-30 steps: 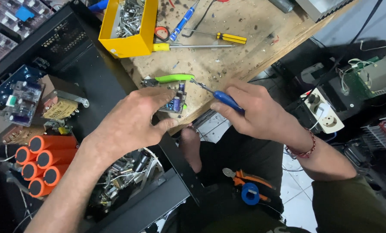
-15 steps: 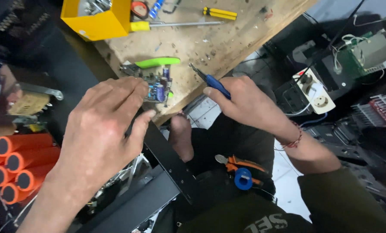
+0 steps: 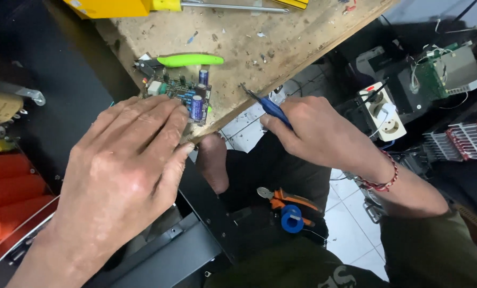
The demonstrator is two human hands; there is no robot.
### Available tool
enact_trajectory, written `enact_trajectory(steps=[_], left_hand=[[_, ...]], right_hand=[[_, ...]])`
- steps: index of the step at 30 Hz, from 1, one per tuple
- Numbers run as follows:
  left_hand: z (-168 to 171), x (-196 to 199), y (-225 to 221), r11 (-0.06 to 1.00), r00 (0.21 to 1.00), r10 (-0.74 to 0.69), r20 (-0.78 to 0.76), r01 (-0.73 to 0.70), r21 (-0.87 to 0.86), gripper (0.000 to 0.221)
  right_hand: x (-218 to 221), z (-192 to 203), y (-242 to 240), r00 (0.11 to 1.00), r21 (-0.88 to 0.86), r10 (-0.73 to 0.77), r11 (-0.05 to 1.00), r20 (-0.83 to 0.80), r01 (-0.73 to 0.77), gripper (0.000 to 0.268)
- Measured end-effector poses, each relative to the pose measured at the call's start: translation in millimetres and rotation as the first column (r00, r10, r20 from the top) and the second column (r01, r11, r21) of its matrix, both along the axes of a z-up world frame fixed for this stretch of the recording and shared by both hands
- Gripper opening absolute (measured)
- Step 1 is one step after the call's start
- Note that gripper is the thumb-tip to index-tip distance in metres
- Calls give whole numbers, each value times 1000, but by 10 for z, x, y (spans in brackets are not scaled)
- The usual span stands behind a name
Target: Stripping wire ends and soldering them onto a printed circuit board during electronics repair.
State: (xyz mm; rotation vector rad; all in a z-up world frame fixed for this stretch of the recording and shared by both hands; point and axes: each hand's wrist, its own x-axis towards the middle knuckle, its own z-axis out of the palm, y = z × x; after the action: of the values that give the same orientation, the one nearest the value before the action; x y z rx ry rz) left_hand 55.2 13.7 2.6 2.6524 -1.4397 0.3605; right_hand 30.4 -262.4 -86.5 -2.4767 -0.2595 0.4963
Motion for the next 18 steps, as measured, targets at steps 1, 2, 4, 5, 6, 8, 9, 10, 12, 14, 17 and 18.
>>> enact_trajectory(steps=[1,2,4,5,6,8,9,10,12,14,17,18], left_hand=[[-9,6,-1,1000,1000,2,-4,-2,-4,28],[-16,8,2,1000,1000,-2,-6,1,-10,28],[-27,8,3,1000,1000,-1,-12,1,-19,28],[-30,7,-2,1000,1000,-3,-18,2,-31,27],[-23,10,-2,999,1000,-5,-22,4,-40,27],[-27,18,0,999,1000,-9,-26,7,-50,25],[-31,20,-3,998,999,-17,-28,16,-62,23],[-37,20,-5,998,999,-18,-32,16,-62,23],[-45,26,-16,997,1000,-11,-24,9,-77,23],[-54,31,-11,997,1000,-13,-27,10,-80,22],[-44,39,-13,997,999,-13,-35,11,-77,21],[-41,42,-22,997,999,-16,-39,13,-76,21]], right_hand=[[-13,9,-12,1000,-4,2,1000,-4,-2,43],[-26,16,-18,1000,7,0,1000,16,-1,42],[-43,20,-44,999,15,3,1000,32,-3,41],[-47,19,-65,999,-24,10,1000,30,-9,46],[-42,15,-78,999,-58,17,998,31,-15,50],[-42,-8,-133,998,-47,31,998,53,-29,48],[-49,-21,-165,996,-37,41,999,76,-38,47],[-54,-15,-180,997,-38,41,999,72,-38,47],[-60,2,-218,1000,-53,20,998,12,-19,48],[-80,-55,-276,998,-74,38,997,45,-35,47],[-101,-91,-324,989,-91,84,993,118,-74,43],[-112,-91,-341,981,-93,108,991,158,-94,41]])
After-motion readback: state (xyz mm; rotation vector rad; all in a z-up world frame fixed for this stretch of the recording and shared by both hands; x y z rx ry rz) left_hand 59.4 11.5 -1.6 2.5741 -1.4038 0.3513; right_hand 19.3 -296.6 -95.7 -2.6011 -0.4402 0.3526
